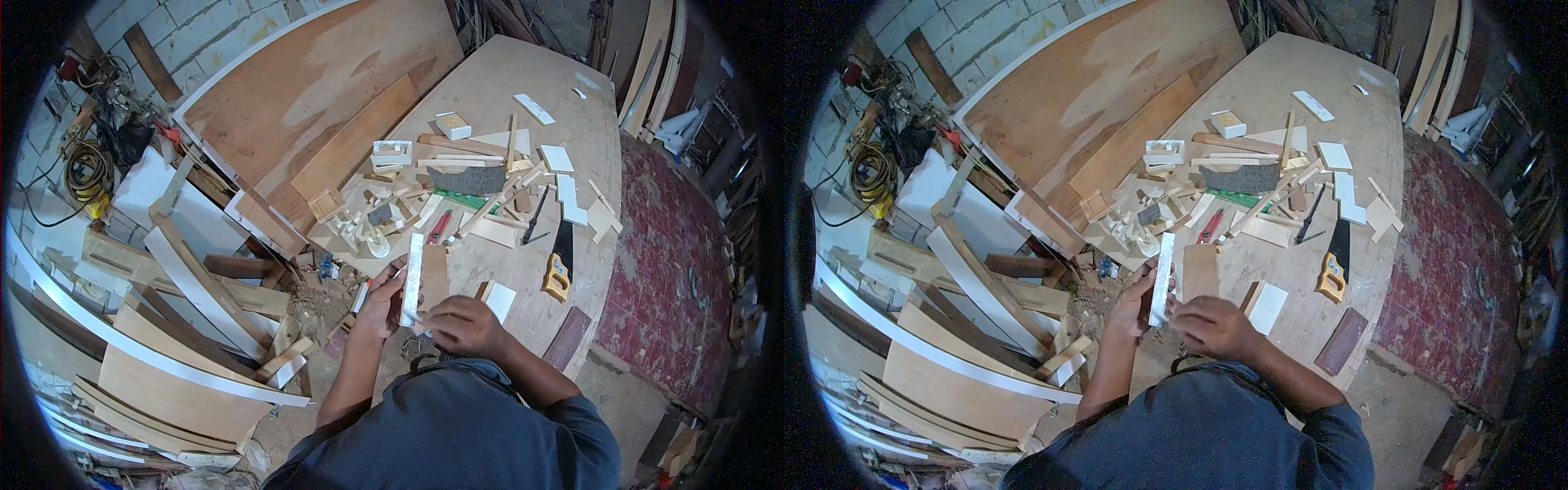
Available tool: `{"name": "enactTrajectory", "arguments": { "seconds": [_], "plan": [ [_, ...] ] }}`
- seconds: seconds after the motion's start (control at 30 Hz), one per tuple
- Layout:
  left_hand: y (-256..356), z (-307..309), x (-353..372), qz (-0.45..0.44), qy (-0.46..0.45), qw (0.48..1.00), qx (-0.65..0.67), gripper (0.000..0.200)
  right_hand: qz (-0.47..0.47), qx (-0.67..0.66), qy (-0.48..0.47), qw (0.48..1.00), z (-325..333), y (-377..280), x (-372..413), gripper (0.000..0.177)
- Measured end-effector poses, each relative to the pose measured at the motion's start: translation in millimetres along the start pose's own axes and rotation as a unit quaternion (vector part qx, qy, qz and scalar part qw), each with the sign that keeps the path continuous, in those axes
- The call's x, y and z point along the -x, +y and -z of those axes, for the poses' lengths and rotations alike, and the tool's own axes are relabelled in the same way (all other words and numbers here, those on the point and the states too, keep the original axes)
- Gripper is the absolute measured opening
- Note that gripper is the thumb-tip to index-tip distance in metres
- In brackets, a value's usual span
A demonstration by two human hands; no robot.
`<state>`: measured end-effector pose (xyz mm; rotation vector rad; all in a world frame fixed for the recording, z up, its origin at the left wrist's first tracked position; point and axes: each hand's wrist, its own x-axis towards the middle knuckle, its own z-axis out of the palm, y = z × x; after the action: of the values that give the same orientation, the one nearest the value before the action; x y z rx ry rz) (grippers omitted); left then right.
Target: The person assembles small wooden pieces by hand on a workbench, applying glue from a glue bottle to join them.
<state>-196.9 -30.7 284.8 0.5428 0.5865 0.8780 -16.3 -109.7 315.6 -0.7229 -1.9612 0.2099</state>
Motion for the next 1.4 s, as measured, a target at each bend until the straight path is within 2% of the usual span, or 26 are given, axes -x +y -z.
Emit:
{"name": "enactTrajectory", "arguments": {
  "seconds": [0.1,0.13,0.2,0.3,0.33,0.4,0.53,0.6,0.7,0.83,1.1,1.17,1.23,1.3,1.4],
  "plan": [
    [4,-1,-2,-0.004,0.018,1.000,-0.008,0.038,0.000,-0.059,-0.011,0.998,2,-3,-1,0.017],
    [4,0,-3,-0.008,0.015,1.000,-0.016,0.037,0.000,-0.060,-0.011,0.998,3,-1,-3,0.017],
    [3,5,-4,-0.013,0.014,1.000,-0.024,0.037,-0.061,-0.050,0.032,0.996,6,5,-9,0.017],
    [3,10,-5,-0.016,0.001,0.999,-0.035,0.034,-0.070,-0.007,0.048,0.996,2,8,-17,0.019],
    [6,8,-2,-0.008,-0.002,0.999,-0.031,0.033,-0.069,-0.009,0.047,0.996,0,8,-16,0.019],
    [9,8,-1,-0.002,-0.002,1.000,-0.027,0.032,0.000,-0.031,-0.006,1.000,-5,5,-12,0.018],
    [11,12,-3,-0.022,0.028,0.999,-0.029,0.035,0.010,-0.091,-0.041,0.995,-5,4,-14,0.016],
    [13,10,-2,-0.034,0.029,0.999,-0.018,0.036,-0.056,-0.073,0.008,0.996,-5,9,-22,0.015],
    [19,7,2,-0.050,0.028,0.998,-0.001,0.036,-0.090,-0.103,0.017,0.990,-3,15,-31,0.015],
    [23,17,6,-0.070,0.049,0.996,-0.037,0.040,-0.158,-0.172,-0.018,0.972,-8,23,-39,0.016],
    [44,45,2,-0.073,0.099,0.990,-0.068,0.046,-0.141,-0.156,-0.074,0.975,-34,15,-43,0.018],
    [54,43,-1,-0.074,0.115,0.988,-0.076,0.044,-0.145,-0.192,-0.082,0.967,-36,11,-48,0.016],
    [66,43,1,-0.056,0.083,0.994,-0.046,0.042,-0.148,-0.182,-0.059,0.970,-43,12,-54,0.013],
    [73,50,4,-0.036,0.049,0.998,-0.015,0.040,-0.219,-0.170,-0.005,0.961,-49,17,-57,0.012],
    [78,64,-1,-0.019,-0.005,1.000,-0.008,0.037,-0.212,-0.140,0.052,0.966,-64,18,-60,0.013]
  ]
}}
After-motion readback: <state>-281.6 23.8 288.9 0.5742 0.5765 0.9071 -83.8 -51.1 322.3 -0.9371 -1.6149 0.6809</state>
